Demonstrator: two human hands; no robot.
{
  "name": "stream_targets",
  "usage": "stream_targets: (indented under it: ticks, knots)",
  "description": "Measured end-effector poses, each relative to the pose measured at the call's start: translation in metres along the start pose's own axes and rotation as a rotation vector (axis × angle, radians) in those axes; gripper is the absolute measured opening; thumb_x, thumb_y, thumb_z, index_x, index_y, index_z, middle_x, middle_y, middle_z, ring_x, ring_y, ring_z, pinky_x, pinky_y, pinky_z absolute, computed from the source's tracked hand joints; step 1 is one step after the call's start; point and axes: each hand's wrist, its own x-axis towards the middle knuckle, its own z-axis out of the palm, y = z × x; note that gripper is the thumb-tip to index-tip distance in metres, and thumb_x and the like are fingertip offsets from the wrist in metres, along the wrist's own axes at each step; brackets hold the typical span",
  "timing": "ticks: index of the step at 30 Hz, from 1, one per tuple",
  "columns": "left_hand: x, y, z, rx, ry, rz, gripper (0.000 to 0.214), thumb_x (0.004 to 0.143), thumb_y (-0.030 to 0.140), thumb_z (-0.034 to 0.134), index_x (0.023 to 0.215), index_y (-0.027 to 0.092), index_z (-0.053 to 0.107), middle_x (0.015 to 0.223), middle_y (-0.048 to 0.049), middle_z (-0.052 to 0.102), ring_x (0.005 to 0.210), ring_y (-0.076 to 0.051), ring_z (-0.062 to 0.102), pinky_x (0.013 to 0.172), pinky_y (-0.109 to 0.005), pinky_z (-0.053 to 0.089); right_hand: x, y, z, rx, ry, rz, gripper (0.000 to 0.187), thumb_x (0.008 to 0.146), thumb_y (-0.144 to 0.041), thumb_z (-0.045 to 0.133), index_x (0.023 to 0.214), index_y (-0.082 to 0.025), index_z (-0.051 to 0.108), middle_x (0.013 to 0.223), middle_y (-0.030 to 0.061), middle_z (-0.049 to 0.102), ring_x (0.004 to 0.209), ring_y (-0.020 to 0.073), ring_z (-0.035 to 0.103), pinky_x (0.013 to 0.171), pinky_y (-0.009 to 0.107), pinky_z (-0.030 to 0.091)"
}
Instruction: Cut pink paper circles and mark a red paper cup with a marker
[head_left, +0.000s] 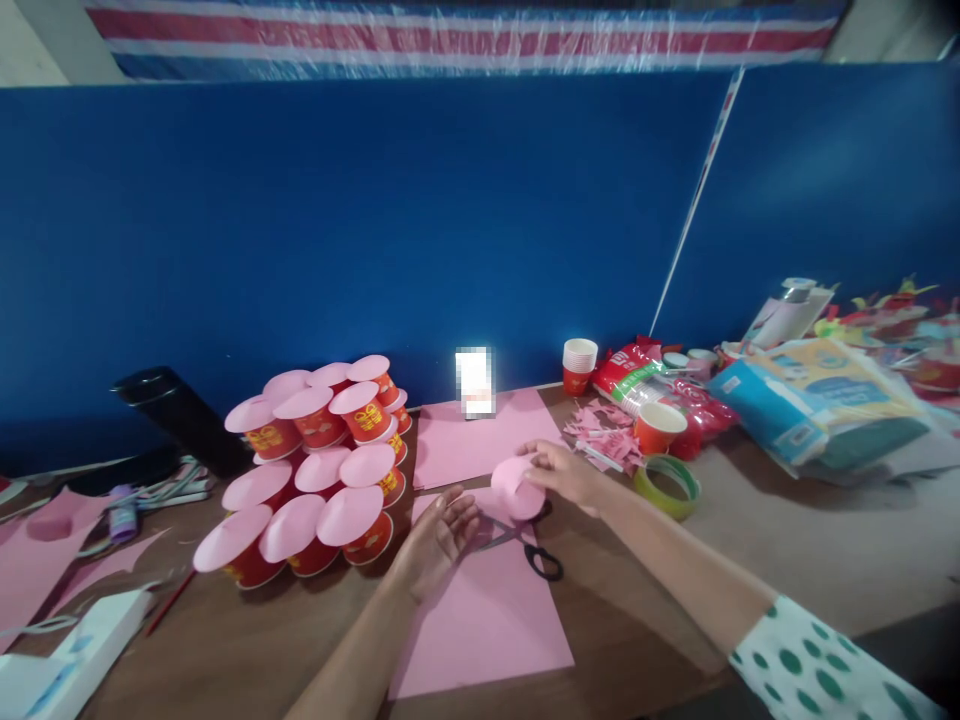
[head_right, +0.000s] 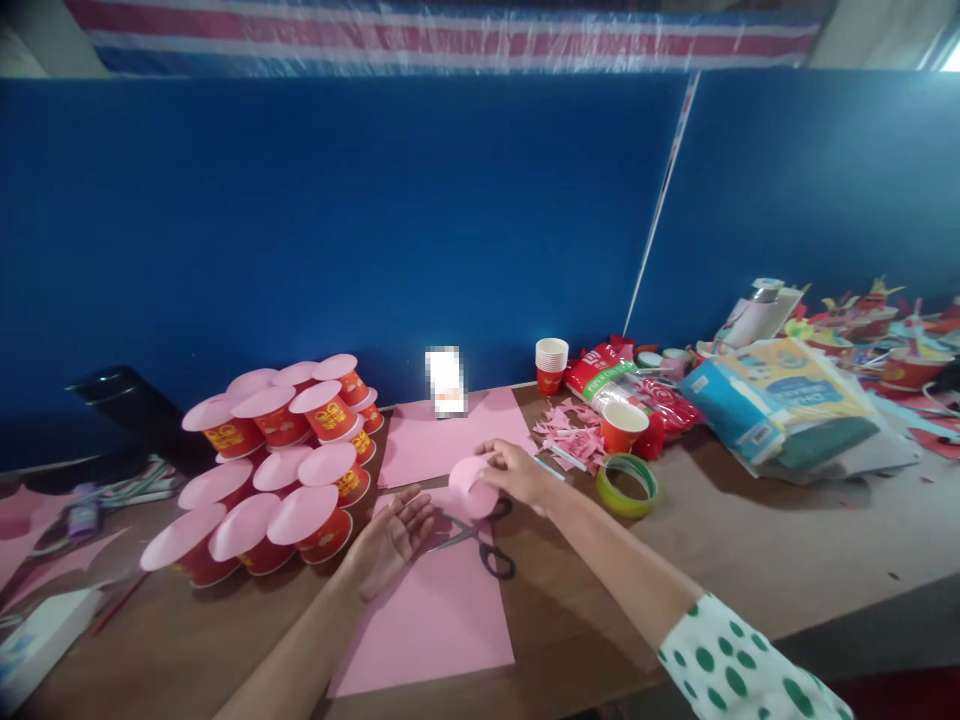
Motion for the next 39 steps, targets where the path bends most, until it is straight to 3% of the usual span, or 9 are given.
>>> stream_targets:
  ticks: [8,12,15,24,31,35,39]
  knots:
    - [-0.002,-0.004,0.001,0.044,0.012,0.017,0.023,0.078,0.026,0.071,0.098,0.015,0.064,0.087,-0.0055,0.069,0.079,-0.013,0.066,0.08,-0.026,0.053,0.066,-0.007,-0.045,-0.084,0.267,0.035,0.03,0.08,-0.012,0.06,0.11,-0.014,0.057,0.083,0.0019,0.062,0.069,0.0117,0.058,0.061,0.023,0.048]
    - [-0.002,-0.005,0.001,0.059,0.027,0.019,0.025,0.078,0.029,0.071,0.097,0.014,0.063,0.084,-0.0053,0.069,0.076,-0.013,0.065,0.079,-0.026,0.052,0.088,0.004,-0.06,-0.132,0.369,0.126,0.031,0.09,-0.026,0.06,0.119,-0.015,0.055,0.107,0.0072,0.063,0.087,0.0172,0.063,0.075,0.034,0.054]
    - [-0.001,-0.007,-0.002,0.068,0.012,0.022,0.027,0.078,0.03,0.071,0.098,0.014,0.063,0.084,-0.0053,0.069,0.077,-0.013,0.065,0.08,-0.027,0.051,0.097,0.012,-0.07,-0.17,0.422,0.197,0.034,0.092,-0.033,0.057,0.121,-0.017,0.055,0.121,0.0085,0.059,0.101,0.0212,0.061,0.084,0.042,0.053]
    - [0.003,-0.008,-0.008,0.089,-0.019,0.021,0.035,0.074,0.034,0.075,0.1,0.015,0.063,0.085,-0.0061,0.069,0.078,-0.015,0.065,0.079,-0.029,0.05,0.104,0.026,-0.088,-0.47,0.503,0.239,0.033,0.092,-0.033,0.057,0.121,-0.017,0.055,0.121,0.0086,0.059,0.101,0.0213,0.061,0.084,0.042,0.053]
    - [0.004,-0.01,-0.01,0.101,-0.024,0.037,0.035,0.074,0.035,0.075,0.099,0.014,0.063,0.083,-0.0066,0.069,0.076,-0.015,0.065,0.078,-0.03,0.05,0.098,0.021,-0.1,-0.835,0.461,0.115,0.033,0.092,-0.033,0.057,0.121,-0.017,0.056,0.122,0.009,0.059,0.103,0.0219,0.061,0.086,0.042,0.052]
    - [0.006,-0.012,-0.013,0.114,-0.049,0.037,0.037,0.073,0.034,0.076,0.1,0.014,0.062,0.084,-0.0072,0.069,0.078,-0.016,0.066,0.079,-0.031,0.05,0.085,0.017,-0.102,-0.99,0.391,0.049,0.038,0.087,-0.026,0.06,0.122,-0.014,0.056,0.116,0.0136,0.065,0.107,0.026,0.061,0.089,0.034,0.045]
    - [0.007,-0.012,-0.014,0.123,-0.042,0.034,0.033,0.075,0.032,0.074,0.1,0.014,0.063,0.083,-0.0069,0.069,0.077,-0.015,0.065,0.079,-0.031,0.05,0.066,0.015,-0.1,-1.111,0.282,-0.028,0.045,0.082,-0.022,0.059,0.126,-0.016,0.054,0.123,0.0126,0.063,0.111,0.0246,0.059,0.089,0.029,0.042]
